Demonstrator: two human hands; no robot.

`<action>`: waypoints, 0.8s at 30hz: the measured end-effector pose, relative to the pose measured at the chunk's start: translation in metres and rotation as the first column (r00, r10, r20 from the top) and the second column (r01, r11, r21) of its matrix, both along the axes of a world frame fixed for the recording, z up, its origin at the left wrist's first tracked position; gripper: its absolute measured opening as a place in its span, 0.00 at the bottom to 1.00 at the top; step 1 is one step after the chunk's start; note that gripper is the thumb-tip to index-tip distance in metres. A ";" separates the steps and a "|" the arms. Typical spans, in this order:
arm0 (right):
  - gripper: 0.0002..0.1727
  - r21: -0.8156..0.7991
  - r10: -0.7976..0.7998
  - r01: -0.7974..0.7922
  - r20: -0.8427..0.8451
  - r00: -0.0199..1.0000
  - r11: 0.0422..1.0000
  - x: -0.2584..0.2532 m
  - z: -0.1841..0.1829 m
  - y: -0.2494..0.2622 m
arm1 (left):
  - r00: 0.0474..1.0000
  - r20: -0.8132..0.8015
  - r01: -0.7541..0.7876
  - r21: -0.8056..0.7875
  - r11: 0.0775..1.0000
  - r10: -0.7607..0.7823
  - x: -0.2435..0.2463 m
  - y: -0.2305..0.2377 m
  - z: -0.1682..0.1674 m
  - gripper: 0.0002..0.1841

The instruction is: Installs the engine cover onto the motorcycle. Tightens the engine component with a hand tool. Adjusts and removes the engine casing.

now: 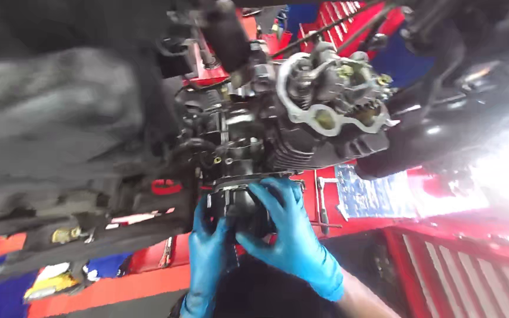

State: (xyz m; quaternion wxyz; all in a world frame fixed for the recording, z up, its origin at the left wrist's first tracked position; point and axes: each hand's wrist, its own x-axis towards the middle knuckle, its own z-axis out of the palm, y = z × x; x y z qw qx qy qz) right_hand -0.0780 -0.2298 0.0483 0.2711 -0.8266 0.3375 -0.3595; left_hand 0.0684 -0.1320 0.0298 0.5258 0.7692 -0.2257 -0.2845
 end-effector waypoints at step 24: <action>0.30 0.462 0.067 -0.790 0.846 0.529 0.403 -0.077 -0.209 -0.069 | 0.999 0.012 -0.029 -0.226 0.974 0.032 -0.021 0.005 0.000 0.28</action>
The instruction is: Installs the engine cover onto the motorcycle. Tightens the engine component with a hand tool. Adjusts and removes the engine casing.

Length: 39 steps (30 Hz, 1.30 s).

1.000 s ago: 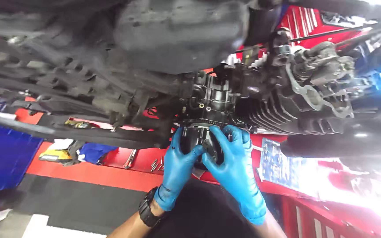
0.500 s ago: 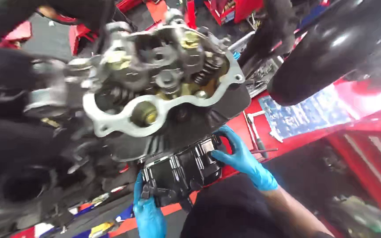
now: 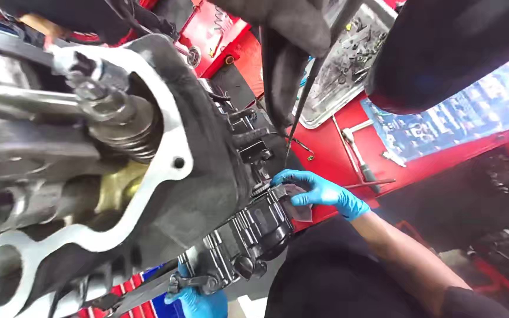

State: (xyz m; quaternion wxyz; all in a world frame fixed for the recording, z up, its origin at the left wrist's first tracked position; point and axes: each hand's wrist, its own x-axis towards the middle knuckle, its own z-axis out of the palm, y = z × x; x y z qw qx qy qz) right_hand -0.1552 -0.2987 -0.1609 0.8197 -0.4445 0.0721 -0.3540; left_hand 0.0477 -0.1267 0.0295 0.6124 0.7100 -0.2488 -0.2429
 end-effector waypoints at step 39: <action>0.39 -0.968 -0.861 0.032 -0.207 0.465 0.250 0.092 0.192 0.063 | 0.985 -0.135 0.117 0.093 0.989 -0.104 0.022 0.043 -0.031 0.52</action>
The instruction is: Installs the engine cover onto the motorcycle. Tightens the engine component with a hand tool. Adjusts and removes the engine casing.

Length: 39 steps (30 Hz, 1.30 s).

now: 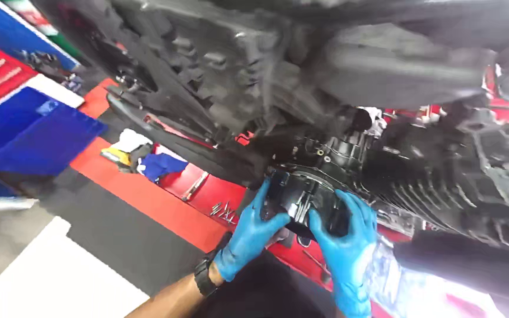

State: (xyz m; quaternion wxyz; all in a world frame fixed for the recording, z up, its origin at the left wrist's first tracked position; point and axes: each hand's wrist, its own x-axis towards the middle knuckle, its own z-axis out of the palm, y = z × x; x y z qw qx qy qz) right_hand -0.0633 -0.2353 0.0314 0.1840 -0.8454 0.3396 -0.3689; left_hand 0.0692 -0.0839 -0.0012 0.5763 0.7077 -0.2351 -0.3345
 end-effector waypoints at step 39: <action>0.35 -0.006 0.062 -0.062 0.024 0.998 0.998 0.008 0.006 -0.010 | 0.978 0.205 -0.057 0.104 0.993 0.035 0.012 -0.034 -0.065 0.26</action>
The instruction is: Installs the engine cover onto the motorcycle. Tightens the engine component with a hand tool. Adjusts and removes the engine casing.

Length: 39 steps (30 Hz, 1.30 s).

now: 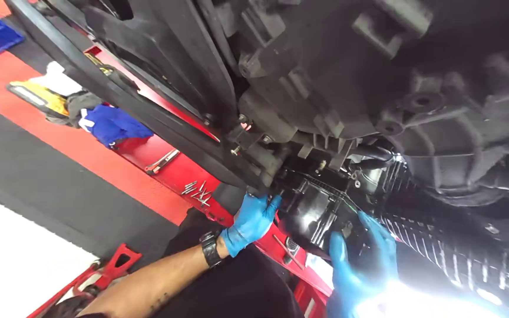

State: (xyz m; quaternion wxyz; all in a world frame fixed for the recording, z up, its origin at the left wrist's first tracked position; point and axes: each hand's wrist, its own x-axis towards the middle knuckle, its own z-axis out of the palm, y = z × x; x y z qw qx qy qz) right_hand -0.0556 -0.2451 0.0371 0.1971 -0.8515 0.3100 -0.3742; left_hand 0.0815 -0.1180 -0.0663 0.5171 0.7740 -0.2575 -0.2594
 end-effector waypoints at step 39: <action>0.36 -0.052 -0.122 0.122 -0.005 0.993 0.991 0.005 0.003 0.011 | 0.996 -0.073 0.051 0.041 0.998 -0.048 0.003 0.001 0.011 0.25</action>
